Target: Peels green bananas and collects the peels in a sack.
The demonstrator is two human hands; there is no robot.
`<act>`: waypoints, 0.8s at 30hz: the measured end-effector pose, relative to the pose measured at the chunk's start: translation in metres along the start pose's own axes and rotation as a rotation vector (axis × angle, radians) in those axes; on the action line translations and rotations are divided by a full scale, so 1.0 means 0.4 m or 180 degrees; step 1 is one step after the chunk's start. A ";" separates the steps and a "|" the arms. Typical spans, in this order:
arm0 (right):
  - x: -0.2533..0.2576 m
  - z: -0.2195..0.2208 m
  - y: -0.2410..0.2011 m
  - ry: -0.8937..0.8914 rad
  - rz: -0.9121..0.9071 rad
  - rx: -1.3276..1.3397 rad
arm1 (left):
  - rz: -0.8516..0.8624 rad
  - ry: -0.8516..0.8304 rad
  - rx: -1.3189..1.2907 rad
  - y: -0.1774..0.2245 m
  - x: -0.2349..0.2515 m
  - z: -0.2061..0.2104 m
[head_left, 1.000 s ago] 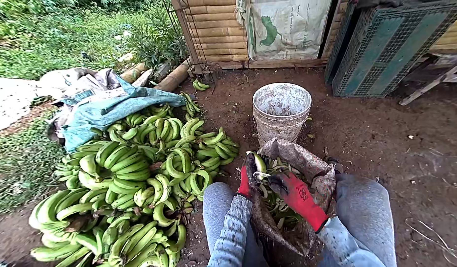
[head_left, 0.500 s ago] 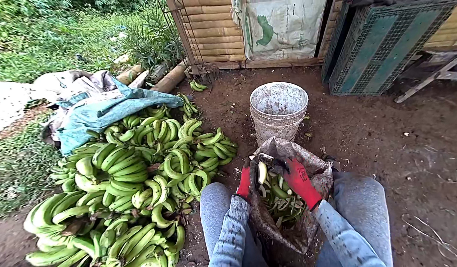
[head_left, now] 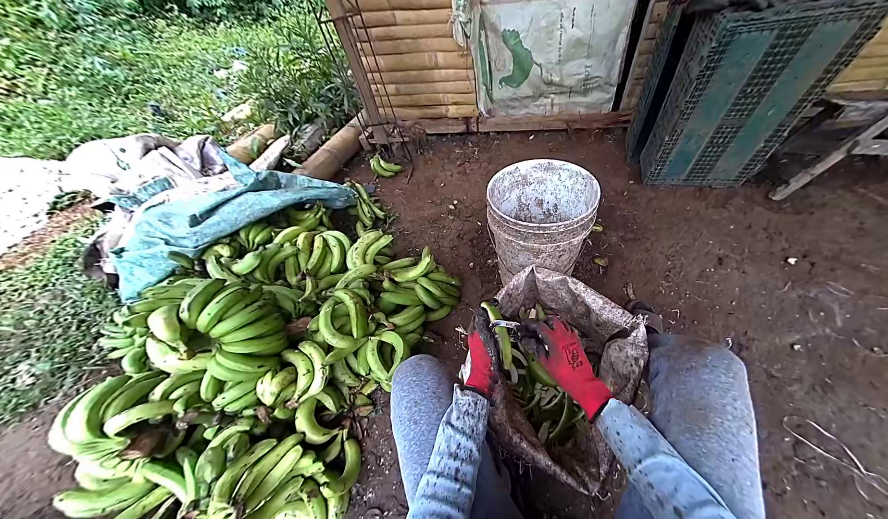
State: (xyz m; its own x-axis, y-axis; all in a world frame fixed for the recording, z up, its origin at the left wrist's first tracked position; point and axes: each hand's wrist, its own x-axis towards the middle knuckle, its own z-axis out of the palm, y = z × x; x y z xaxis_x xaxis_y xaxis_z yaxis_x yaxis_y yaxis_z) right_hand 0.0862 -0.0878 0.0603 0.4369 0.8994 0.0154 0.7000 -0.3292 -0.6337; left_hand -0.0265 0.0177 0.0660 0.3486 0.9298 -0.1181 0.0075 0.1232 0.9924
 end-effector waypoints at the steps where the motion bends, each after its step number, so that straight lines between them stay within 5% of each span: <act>1: 0.007 -0.003 0.000 0.0008 0.0118 0.0045 | 0.0082 -0.0042 0.0378 -0.001 -0.009 0.003; 6: 0.065 -0.045 0.057 -0.0010 0.0625 0.0379 | 0.0197 -0.0775 0.2001 0.015 -0.065 0.022; 9: 0.031 -0.051 0.061 0.0369 0.0101 0.0853 | -0.0241 -0.0606 0.0135 0.005 -0.017 0.021; 12: -0.015 -0.063 0.059 0.0019 -0.0817 0.1000 | -0.1030 -0.0952 -0.2145 0.031 0.024 -0.009; 14: -0.016 -0.064 0.057 -0.0185 -0.1075 0.0674 | -0.1094 -0.1127 -0.2599 0.027 0.034 -0.017; 17: -0.001 -0.050 0.042 -0.0158 -0.0791 0.0129 | -0.0763 -0.0804 -0.1901 0.021 0.014 0.000; 24: 0.037 -0.012 0.037 0.0353 0.0463 0.0564 | 0.0097 -0.0426 0.0366 -0.024 -0.039 -0.004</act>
State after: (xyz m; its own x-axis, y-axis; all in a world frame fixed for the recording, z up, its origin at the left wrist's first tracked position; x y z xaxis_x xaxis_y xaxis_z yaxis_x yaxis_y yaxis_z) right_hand 0.1057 -0.0806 0.0550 0.5920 0.8059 -0.0071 0.5196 -0.3883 -0.7611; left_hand -0.0333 0.0025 0.0582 0.4717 0.8772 -0.0897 0.0995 0.0481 0.9939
